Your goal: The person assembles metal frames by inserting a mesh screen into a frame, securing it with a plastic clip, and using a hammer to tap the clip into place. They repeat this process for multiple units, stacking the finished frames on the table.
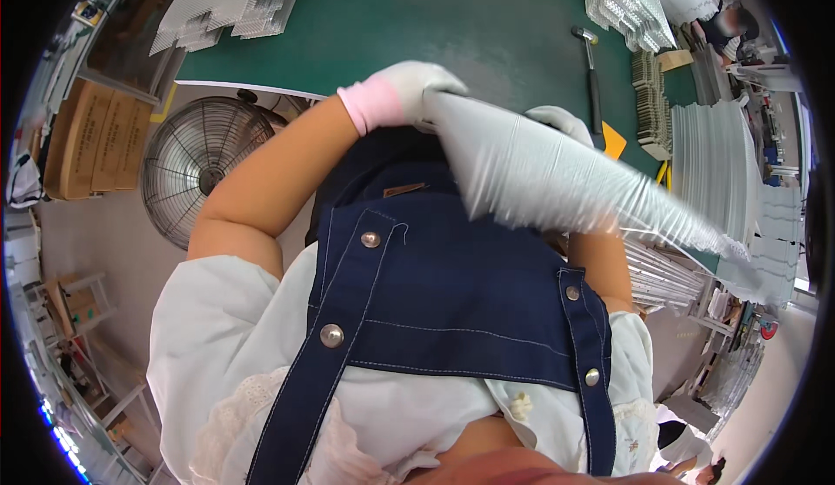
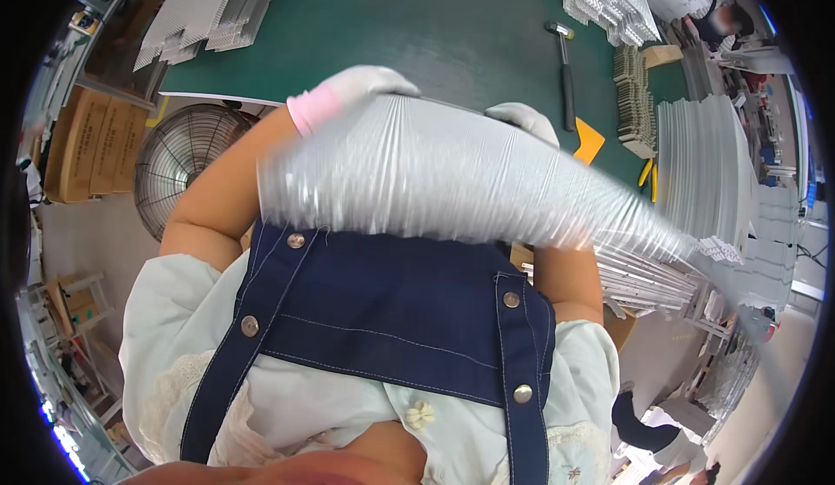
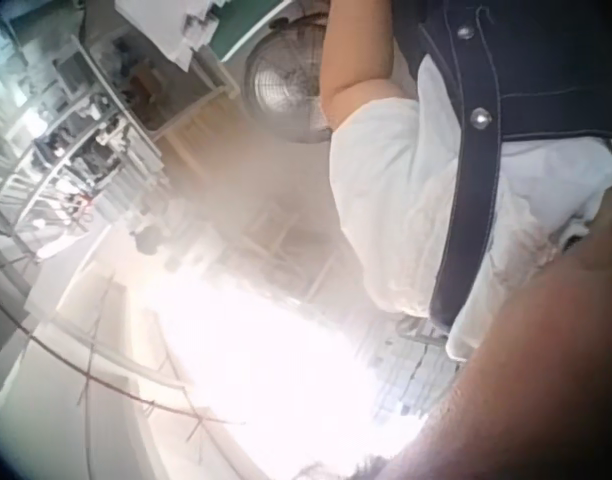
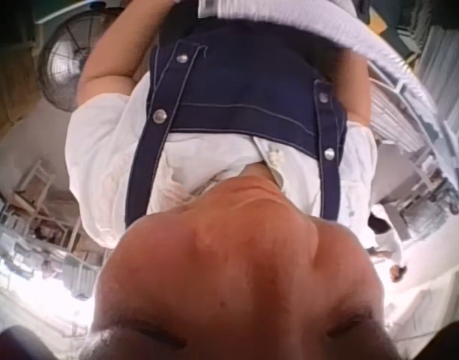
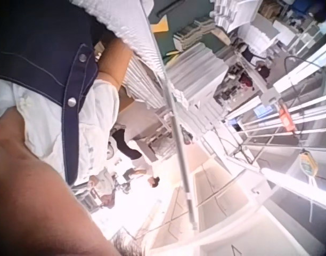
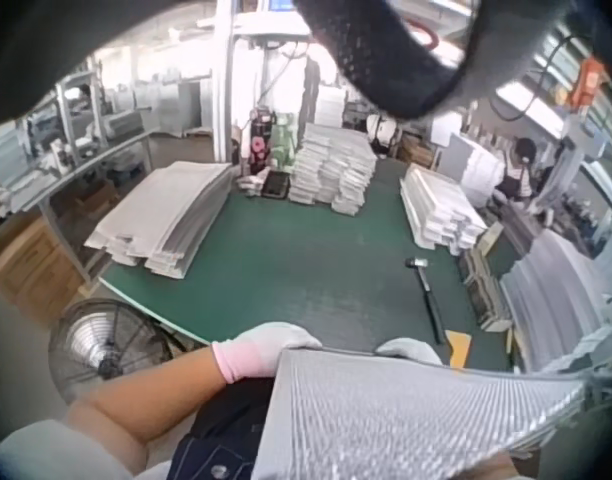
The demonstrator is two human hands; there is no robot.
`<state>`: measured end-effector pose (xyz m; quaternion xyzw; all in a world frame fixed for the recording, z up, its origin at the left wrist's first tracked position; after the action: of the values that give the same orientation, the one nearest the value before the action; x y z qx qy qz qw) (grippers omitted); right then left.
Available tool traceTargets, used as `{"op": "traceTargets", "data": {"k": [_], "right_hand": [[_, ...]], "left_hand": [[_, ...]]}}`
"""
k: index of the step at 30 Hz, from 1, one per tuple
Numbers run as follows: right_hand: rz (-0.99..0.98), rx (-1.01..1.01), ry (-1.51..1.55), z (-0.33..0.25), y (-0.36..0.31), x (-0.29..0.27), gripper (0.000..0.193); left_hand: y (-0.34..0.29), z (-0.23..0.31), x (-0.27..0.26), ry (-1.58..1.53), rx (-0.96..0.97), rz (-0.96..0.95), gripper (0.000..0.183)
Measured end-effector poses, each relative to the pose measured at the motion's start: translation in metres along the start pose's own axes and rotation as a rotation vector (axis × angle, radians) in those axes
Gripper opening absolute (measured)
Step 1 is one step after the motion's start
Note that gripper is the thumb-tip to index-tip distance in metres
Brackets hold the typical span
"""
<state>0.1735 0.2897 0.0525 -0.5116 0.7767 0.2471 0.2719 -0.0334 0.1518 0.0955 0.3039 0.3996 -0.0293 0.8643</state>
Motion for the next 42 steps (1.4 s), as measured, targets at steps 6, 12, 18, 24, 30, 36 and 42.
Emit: {"op": "traceTargets", "data": {"k": [6, 12, 18, 24, 30, 36, 42], "right_hand": [[0.034, -0.084, -0.239, -0.018, -0.003, 0.003, 0.033], [0.008, -0.090, -0.299, -0.019, -0.001, 0.006, 0.033], [-0.052, -0.110, -0.152, -0.016, 0.005, -0.001, 0.034], [0.139, 0.272, 0.058, 0.007, 0.007, -0.009, 0.037], [0.122, 0.350, 0.184, 0.029, 0.009, -0.007, 0.037], [0.167, 0.348, 0.143, 0.020, 0.016, -0.012, 0.039], [0.111, 0.371, 0.162, 0.038, 0.019, -0.006, 0.036]], "left_hand": [[-0.018, -0.018, 0.026, 0.145, -0.273, -0.122, 0.025], [-0.022, -0.016, 0.024, 0.250, -0.267, -0.102, 0.025], [-0.012, -0.024, 0.019, 0.261, -0.323, -0.270, 0.032], [-0.012, -0.050, 0.007, 0.151, -0.438, 0.022, 0.022], [-0.014, -0.057, 0.012, 0.174, -0.357, 0.072, 0.023], [-0.015, -0.057, 0.010, 0.077, -0.379, 0.095, 0.038], [-0.005, -0.045, -0.006, -0.233, -0.707, -0.161, 0.046]]}}
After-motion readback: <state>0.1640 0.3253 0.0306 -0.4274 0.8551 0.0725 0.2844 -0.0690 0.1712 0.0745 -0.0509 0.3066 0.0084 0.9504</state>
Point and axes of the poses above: each hand's wrist, its own y-axis towards the middle knuckle, its own x-axis out of the palm, z = x × y, the point moved 7 cm from there along y, towards the middle knuckle, and after that the axes turned 1 degree about -x, right-handed, at the moved point
